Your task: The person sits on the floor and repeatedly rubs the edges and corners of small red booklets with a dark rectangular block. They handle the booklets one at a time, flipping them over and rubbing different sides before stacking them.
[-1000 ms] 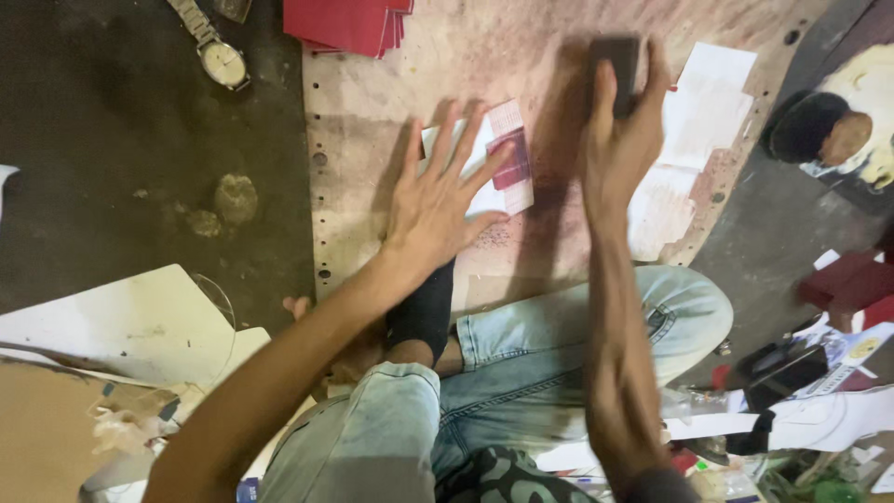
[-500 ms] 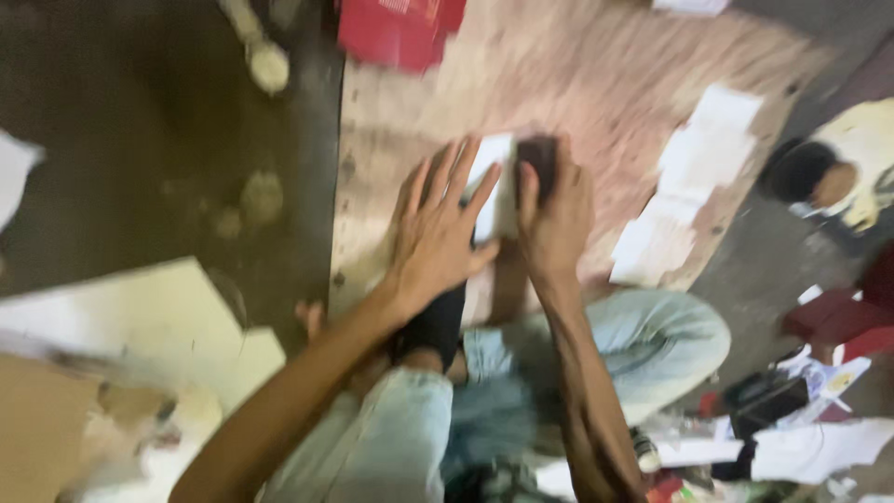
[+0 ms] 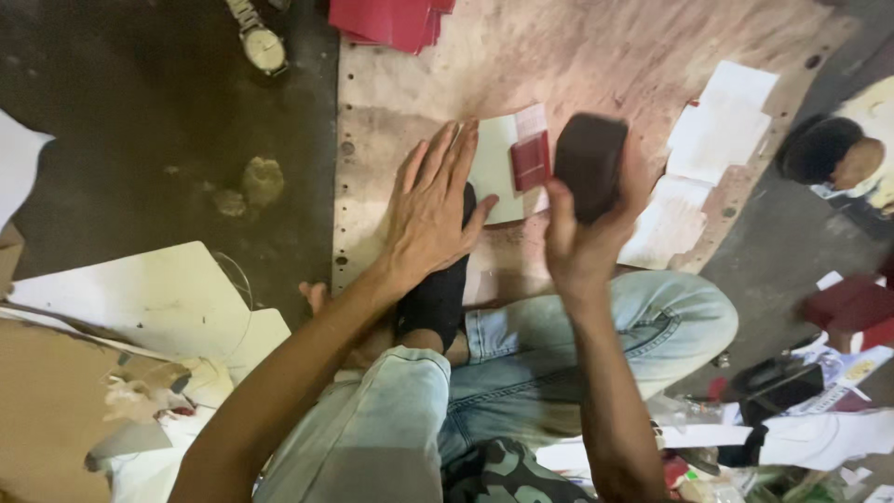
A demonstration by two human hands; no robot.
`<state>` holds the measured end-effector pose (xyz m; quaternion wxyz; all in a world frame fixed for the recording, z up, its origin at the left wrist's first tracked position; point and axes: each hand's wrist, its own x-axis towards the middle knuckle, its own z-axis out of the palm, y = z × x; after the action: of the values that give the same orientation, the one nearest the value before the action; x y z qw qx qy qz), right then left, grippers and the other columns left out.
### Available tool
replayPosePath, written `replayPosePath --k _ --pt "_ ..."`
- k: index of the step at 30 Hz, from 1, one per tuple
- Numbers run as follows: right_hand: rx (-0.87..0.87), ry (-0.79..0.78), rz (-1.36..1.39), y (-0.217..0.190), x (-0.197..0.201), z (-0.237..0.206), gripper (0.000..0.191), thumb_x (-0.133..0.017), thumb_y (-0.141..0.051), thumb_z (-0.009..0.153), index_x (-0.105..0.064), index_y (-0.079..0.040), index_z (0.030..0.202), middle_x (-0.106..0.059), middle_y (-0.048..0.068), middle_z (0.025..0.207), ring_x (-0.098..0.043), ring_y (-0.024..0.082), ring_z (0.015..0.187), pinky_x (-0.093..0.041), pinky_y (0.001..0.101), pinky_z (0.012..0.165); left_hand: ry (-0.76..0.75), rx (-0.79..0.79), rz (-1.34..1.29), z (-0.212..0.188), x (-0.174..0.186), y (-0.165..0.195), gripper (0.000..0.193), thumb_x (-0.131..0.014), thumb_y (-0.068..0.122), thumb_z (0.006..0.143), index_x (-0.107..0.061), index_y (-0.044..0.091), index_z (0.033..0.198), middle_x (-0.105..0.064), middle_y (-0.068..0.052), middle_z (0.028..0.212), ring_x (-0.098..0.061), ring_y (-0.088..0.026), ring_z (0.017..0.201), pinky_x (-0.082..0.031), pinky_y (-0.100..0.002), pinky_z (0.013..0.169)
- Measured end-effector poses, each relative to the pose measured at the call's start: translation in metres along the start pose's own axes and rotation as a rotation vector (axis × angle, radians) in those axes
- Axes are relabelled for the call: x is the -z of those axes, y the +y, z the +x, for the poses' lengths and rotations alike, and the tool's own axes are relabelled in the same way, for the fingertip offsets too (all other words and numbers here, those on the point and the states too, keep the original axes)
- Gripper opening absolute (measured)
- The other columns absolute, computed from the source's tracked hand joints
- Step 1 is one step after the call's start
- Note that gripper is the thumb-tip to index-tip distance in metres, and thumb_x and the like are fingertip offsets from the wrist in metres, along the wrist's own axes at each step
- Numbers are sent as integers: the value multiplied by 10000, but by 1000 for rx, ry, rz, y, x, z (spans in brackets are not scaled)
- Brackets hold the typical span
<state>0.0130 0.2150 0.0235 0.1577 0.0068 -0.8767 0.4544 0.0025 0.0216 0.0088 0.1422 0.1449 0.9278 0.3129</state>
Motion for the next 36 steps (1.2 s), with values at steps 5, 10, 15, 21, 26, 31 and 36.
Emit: replayPosePath --k 5,10,15,21,26,31,36 --pt "153 -244 -627 19 1 15 539 -803 -216 958 -585 -159 1448 -618 166 1147 -600 350 1015 -484 480 849 54 -59 -28 -2 0 0 764 -569 349 1048 -259 -51 1620 -290 -147 1696 -268 -305 1572 -190 -478 1286" --pt "119 -104 -659 37 19 37 468 -779 -185 1030 -594 -145 1458 -625 168 1253 -595 352 1109 -479 454 943 87 -123 32 16 9 7 490 -643 331 995 -586 54 1395 -417 -169 1577 -379 -338 1464 -262 -495 1205" --pt "-120 -156 -237 17 9 9 496 -710 -50 961 -559 0 1431 -662 142 1153 -638 323 1042 -506 421 935 55 -365 92 77 25 19 503 -743 379 824 -696 42 1194 -531 -180 1372 -464 -381 1318 -333 -531 1117" --pt "-440 -405 176 -3 7 -17 468 -662 -12 936 -574 -17 1396 -709 138 1152 -720 301 988 -564 387 876 -375 -400 121 81 49 16 269 -747 249 844 -740 114 1075 -631 -120 1232 -517 -338 1282 -391 -501 1112" --pt "-123 -560 169 -8 3 -13 522 -680 -5 877 -549 95 1372 -626 253 1177 -610 411 1072 -515 441 929 -220 -334 110 39 53 9 264 -811 217 779 -750 108 1011 -614 -118 1342 -499 -314 1335 -420 -490 1083" --pt "-490 -255 203 1 12 -4 290 -676 -64 1087 -629 24 1359 -700 166 1250 -648 308 1157 -523 405 1012 439 34 -525 22 32 25 758 -835 208 805 -451 -116 1373 -447 -259 1370 -438 -414 1296 -416 -479 1059" --pt "-945 169 775 -8 26 -14 559 -691 -72 932 -468 18 1437 -694 103 1146 -674 227 1020 -553 354 866 -137 247 -839 14 38 16 413 -801 172 892 -656 57 1262 -730 -123 1149 -754 -326 1037 -597 -357 863"
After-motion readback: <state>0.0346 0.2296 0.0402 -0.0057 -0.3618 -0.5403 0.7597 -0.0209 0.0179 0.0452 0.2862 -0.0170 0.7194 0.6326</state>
